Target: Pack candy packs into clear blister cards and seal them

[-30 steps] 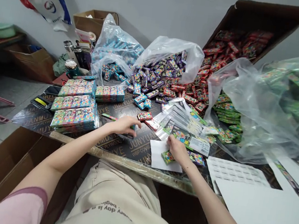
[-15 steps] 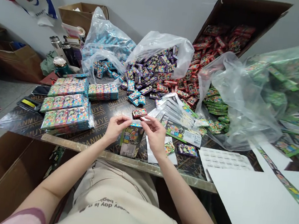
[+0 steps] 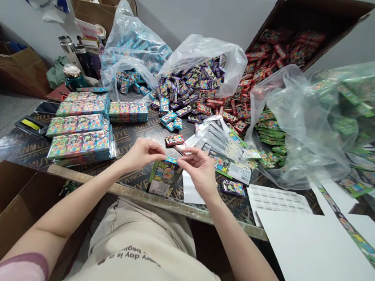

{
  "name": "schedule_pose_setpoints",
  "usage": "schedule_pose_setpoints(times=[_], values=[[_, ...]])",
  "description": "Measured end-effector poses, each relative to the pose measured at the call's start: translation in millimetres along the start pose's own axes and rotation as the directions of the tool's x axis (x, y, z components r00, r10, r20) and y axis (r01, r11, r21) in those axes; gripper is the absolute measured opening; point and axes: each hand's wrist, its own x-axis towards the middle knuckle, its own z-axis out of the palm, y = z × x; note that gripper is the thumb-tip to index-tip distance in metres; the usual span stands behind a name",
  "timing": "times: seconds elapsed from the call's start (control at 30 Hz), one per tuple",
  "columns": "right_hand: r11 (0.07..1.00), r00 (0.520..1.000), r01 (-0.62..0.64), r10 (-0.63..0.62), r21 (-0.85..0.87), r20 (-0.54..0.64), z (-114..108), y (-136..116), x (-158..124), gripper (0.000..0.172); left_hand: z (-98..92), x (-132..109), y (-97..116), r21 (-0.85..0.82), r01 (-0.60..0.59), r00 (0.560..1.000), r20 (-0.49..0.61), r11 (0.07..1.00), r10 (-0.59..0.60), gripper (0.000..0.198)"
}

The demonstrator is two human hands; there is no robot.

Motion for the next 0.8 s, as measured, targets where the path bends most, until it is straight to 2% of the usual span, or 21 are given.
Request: schedule_pose_setpoints(times=[0.07, 0.13, 0.23, 0.3, 0.5, 0.7, 0.8], values=[[1.0, 1.0, 0.007, -0.007, 0.002, -0.013, -1, 0, -1, 0.036, -4.1, 0, 1, -0.037, 0.04, 0.999, 0.028, 0.998, -0.039, 0.021], [0.999, 0.999, 0.014, -0.013, 0.03, -0.039, -2, 1, -1, 0.035, -7.9, -1, -1, -0.145, 0.129, 0.99, 0.08, 0.981, -0.118, 0.025], [0.996, 0.996, 0.021, -0.013, 0.087, -0.09, -4, 4, 0, 0.034, -9.0, -4, -10, -0.348, 0.283, 0.957, 0.157, 0.894, -0.242, 0.036], [0.994, 0.994, 0.027, -0.015, 0.11, -0.113, -4, 6, 0, 0.035, -5.6, -6, -15, -0.443, 0.343, 0.939, 0.161, 0.828, -0.302, 0.04], [0.993, 0.987, 0.097, -0.087, 0.07, -0.135, 2, 8, -1, 0.039, 9.5, -8, -22, -0.54, 0.36, 0.93, 0.141, 0.761, -0.34, 0.036], [0.991, 0.986, 0.1, -0.086, 0.094, -0.144, 3, 10, 6, 0.034, 15.1, -8, -25, -0.626, 0.394, 0.914, 0.191, 0.673, -0.358, 0.04], [0.989, 0.984, 0.112, -0.097, 0.096, -0.15, 3, 9, 8, 0.029, 15.9, -9, -22, -0.647, 0.444, 0.892, 0.248, 0.62, -0.379, 0.04]])
